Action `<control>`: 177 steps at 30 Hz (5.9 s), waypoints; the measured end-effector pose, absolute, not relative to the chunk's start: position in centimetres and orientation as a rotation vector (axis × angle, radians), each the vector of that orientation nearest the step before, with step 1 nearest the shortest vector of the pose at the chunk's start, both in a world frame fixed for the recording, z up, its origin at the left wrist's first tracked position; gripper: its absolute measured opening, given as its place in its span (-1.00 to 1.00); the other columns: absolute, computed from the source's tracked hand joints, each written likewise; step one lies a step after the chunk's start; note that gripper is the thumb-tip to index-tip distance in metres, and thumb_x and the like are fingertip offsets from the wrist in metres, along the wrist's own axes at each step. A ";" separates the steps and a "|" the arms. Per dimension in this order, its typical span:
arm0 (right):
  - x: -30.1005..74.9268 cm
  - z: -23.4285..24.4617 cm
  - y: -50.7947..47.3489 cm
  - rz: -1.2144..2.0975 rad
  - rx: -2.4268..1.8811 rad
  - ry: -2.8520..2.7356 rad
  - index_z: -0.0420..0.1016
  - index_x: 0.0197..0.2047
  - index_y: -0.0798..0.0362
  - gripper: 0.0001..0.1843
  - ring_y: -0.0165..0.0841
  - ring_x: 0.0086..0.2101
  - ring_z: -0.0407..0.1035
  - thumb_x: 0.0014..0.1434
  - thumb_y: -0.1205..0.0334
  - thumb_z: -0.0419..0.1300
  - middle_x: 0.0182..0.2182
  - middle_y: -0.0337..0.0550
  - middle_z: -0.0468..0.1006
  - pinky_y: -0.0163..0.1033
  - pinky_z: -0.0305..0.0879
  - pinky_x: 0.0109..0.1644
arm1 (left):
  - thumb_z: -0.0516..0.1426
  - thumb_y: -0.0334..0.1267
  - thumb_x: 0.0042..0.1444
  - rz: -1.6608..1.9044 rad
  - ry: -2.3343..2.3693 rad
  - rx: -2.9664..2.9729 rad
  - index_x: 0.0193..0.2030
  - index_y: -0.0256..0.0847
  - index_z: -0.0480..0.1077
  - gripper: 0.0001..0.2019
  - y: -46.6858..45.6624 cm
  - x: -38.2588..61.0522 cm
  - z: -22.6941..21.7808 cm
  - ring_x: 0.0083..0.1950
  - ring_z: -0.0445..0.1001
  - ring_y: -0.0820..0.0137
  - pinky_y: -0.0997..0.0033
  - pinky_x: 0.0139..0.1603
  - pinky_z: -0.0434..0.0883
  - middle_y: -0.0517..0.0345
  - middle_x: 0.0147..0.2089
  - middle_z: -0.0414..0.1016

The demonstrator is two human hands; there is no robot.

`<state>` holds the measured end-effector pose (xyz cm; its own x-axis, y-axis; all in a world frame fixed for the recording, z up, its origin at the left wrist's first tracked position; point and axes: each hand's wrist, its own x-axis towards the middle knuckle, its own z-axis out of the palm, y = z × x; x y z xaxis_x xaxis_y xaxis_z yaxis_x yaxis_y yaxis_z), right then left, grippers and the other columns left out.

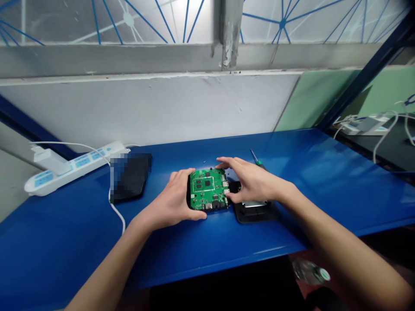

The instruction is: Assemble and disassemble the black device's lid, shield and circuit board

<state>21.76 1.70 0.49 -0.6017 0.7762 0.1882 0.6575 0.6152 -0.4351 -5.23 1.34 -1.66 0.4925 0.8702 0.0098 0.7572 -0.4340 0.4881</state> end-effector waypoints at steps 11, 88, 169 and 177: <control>21.8 -0.3 2.1 0.508 -1.149 -2.533 0.11 0.42 0.12 -0.16 -0.01 0.21 0.37 0.13 0.12 0.27 0.26 0.10 0.44 0.14 0.29 0.31 | 0.45 0.10 -0.30 0.370 1.322 2.252 0.24 -0.16 0.12 -0.01 1.5 -4.9 -1.3 0.25 0.22 -0.08 -0.14 0.24 0.33 -0.10 0.19 0.23; 26.2 -2.1 4.2 -0.007 -1.552 -2.065 0.55 0.02 0.06 -0.65 -0.04 -0.06 0.41 0.30 0.04 0.15 -0.14 0.03 0.62 0.12 0.36 0.09 | 0.26 0.35 -0.07 0.173 0.959 2.802 0.41 -0.53 0.09 0.13 -0.4 4.8 -1.3 0.44 0.17 -0.13 -0.02 0.52 -0.12 -0.38 0.31 0.33; 22.7 -1.7 1.1 -0.208 -0.801 -2.263 -0.49 0.54 -0.04 0.40 0.15 0.23 0.26 -0.01 -0.21 0.40 0.29 0.23 0.22 0.31 0.45 0.17 | 0.33 -0.22 0.10 0.924 0.867 2.846 0.44 -0.11 -0.13 -0.10 1.4 -4.2 0.2 0.42 0.19 -0.15 -0.26 0.28 0.39 -0.35 0.44 0.04; 21.7 -1.8 0.6 -0.334 -0.744 -2.191 -0.39 0.55 0.03 0.39 0.18 0.16 0.33 -0.04 -0.31 0.37 0.23 0.25 0.31 0.29 0.51 0.09 | 0.39 -0.14 0.08 1.009 0.859 2.899 0.50 -0.08 -0.24 0.05 1.5 -3.0 -0.4 0.43 0.12 -0.18 -0.34 0.33 0.28 -0.34 0.47 0.00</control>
